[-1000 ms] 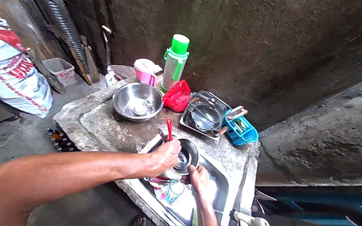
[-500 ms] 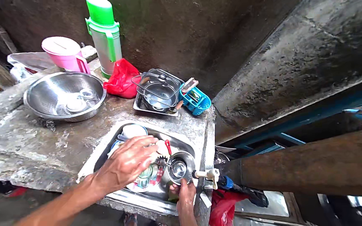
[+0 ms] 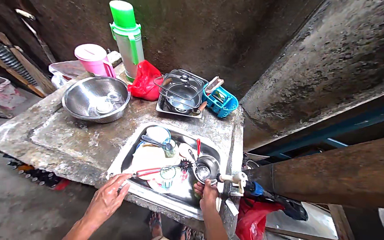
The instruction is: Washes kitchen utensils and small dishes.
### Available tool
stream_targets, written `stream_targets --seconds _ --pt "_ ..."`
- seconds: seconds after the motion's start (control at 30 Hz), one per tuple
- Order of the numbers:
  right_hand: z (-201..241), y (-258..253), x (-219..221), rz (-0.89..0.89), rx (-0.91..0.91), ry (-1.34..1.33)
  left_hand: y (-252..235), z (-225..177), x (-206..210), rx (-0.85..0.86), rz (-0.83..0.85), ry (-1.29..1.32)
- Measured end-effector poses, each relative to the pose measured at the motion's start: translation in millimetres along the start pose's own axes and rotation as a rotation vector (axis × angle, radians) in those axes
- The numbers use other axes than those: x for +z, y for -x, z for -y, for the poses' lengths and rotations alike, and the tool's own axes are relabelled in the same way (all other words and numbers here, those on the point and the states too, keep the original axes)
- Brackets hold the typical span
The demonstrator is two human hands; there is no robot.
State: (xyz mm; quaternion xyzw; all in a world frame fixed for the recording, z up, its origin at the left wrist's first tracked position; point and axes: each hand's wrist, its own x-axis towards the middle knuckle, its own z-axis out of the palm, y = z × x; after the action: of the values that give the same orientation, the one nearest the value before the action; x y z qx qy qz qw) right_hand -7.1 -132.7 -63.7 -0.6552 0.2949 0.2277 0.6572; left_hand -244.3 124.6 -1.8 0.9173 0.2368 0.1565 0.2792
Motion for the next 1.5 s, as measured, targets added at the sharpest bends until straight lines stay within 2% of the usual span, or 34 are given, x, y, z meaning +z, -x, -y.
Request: stream_targets --seconds 0.1,0.3,0.4,0.53,0.83,0.97,1.5 --pt "0 -4 2 0.016 0.014 -0.002 -20 -12 10 -0.006 0.145 -0.120" --pt "-4 -5 1 0.020 0.068 0.007 -75 -27 50 -0.070 0.652 -0.382" --pt "-5 0 0 0.039 0.076 -0.017 -87 -30 61 -0.111 0.751 -0.416" --pt "-5 -2 -3 0.047 0.092 -0.024 -92 -35 48 -0.086 0.636 -0.412" --pt "-8 -5 -6 0.053 0.101 -0.018 -83 -53 -26 0.045 0.428 -0.523" --pt "-7 -4 -7 0.057 0.099 -0.013 -75 -53 -38 0.081 0.426 -0.504" --pt "-6 -6 -8 0.064 0.090 0.005 -72 -60 -43 0.092 0.488 -0.502"
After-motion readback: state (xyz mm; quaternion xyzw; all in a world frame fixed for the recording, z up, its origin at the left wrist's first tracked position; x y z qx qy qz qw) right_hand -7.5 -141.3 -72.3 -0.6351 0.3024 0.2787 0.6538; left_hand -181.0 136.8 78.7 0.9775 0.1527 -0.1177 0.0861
